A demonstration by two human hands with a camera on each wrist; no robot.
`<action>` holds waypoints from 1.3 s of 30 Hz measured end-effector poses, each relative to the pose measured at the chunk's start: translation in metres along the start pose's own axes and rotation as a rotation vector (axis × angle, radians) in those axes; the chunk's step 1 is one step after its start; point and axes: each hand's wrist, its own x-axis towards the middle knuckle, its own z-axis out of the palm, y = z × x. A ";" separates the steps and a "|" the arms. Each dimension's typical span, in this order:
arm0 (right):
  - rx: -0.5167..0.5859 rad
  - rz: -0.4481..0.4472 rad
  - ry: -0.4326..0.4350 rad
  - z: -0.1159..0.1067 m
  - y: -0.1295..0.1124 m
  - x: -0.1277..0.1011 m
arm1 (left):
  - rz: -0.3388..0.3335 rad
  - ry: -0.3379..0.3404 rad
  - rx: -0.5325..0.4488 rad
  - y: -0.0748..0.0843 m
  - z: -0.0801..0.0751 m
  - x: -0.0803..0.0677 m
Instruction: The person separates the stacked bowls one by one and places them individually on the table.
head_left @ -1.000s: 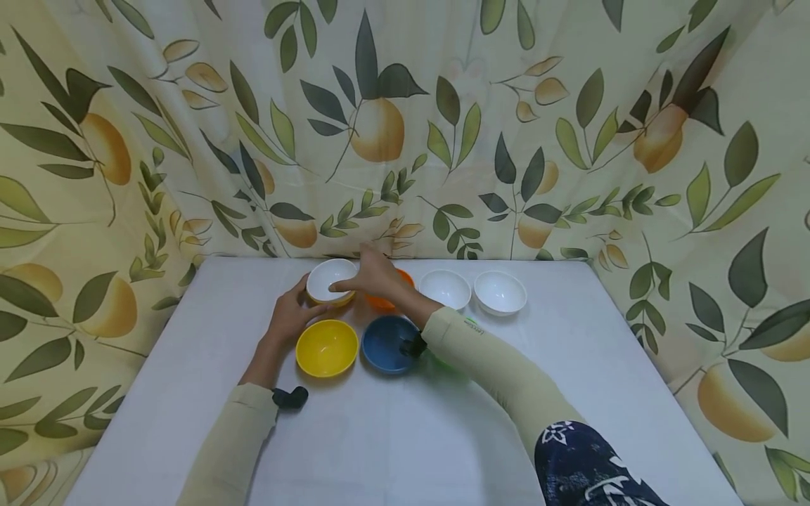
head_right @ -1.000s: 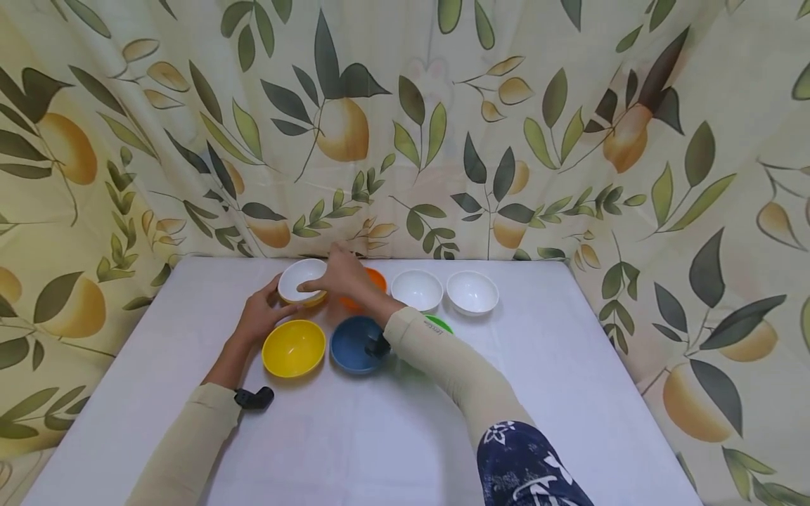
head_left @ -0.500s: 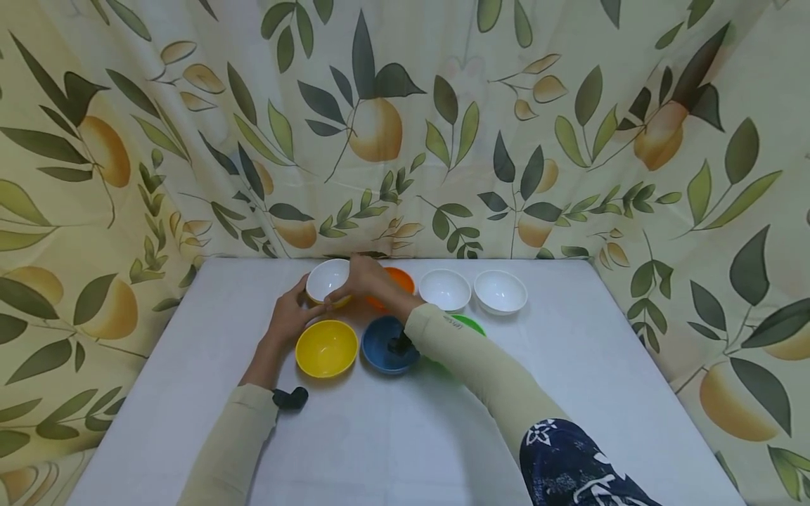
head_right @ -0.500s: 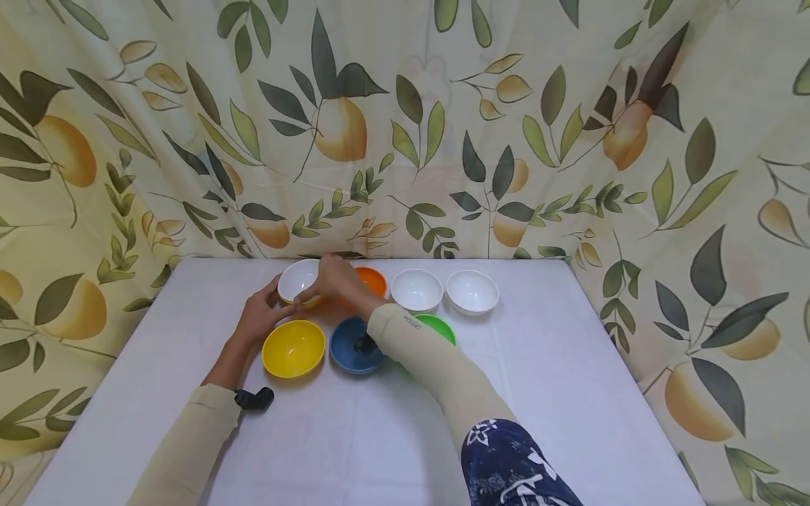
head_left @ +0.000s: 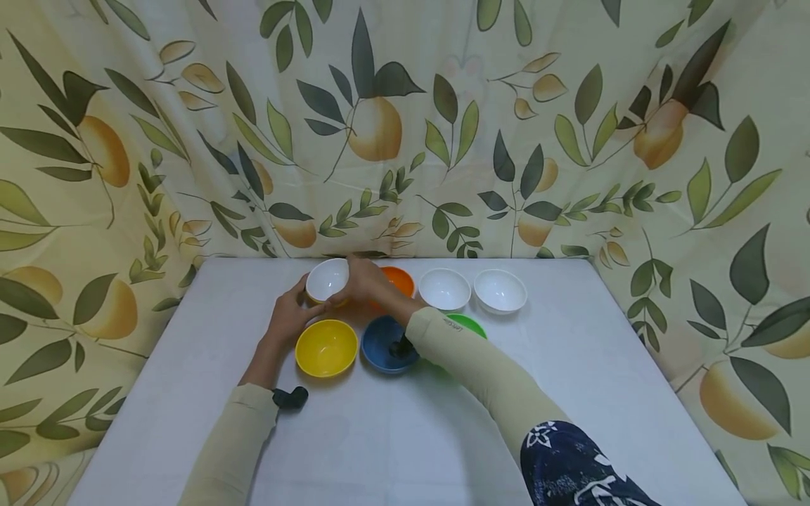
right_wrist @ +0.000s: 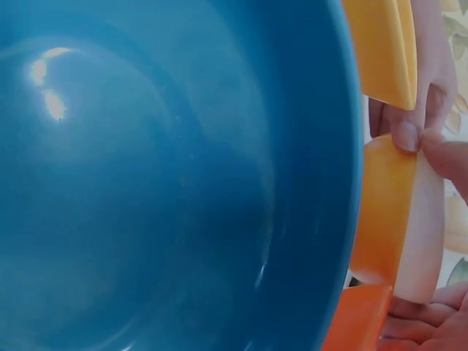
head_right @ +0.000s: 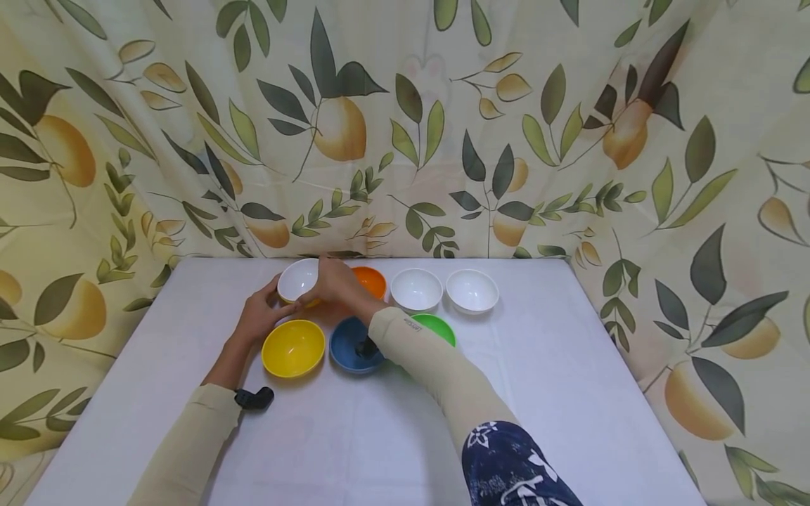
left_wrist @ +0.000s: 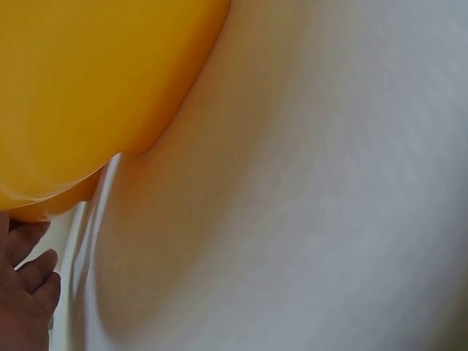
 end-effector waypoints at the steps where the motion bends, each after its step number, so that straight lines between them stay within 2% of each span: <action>1: 0.007 -0.002 -0.001 0.000 0.001 0.000 | -0.002 -0.002 0.002 0.000 0.000 0.000; 14: 0.056 -0.046 0.013 -0.010 0.004 -0.003 | -0.024 0.002 0.013 0.006 -0.002 0.000; 21: 0.169 -0.054 0.060 -0.023 0.005 -0.014 | -0.006 -0.005 -0.002 0.006 -0.004 0.002; 27: 0.186 -0.053 0.097 -0.033 0.008 -0.033 | -0.013 -0.016 0.001 0.006 -0.004 0.000; 35: 0.231 -0.085 0.143 -0.056 0.012 -0.068 | -0.020 -0.021 0.021 0.005 -0.005 -0.002; 39: 0.266 -0.072 0.159 -0.065 0.019 -0.087 | -0.027 -0.026 0.017 0.004 -0.005 -0.002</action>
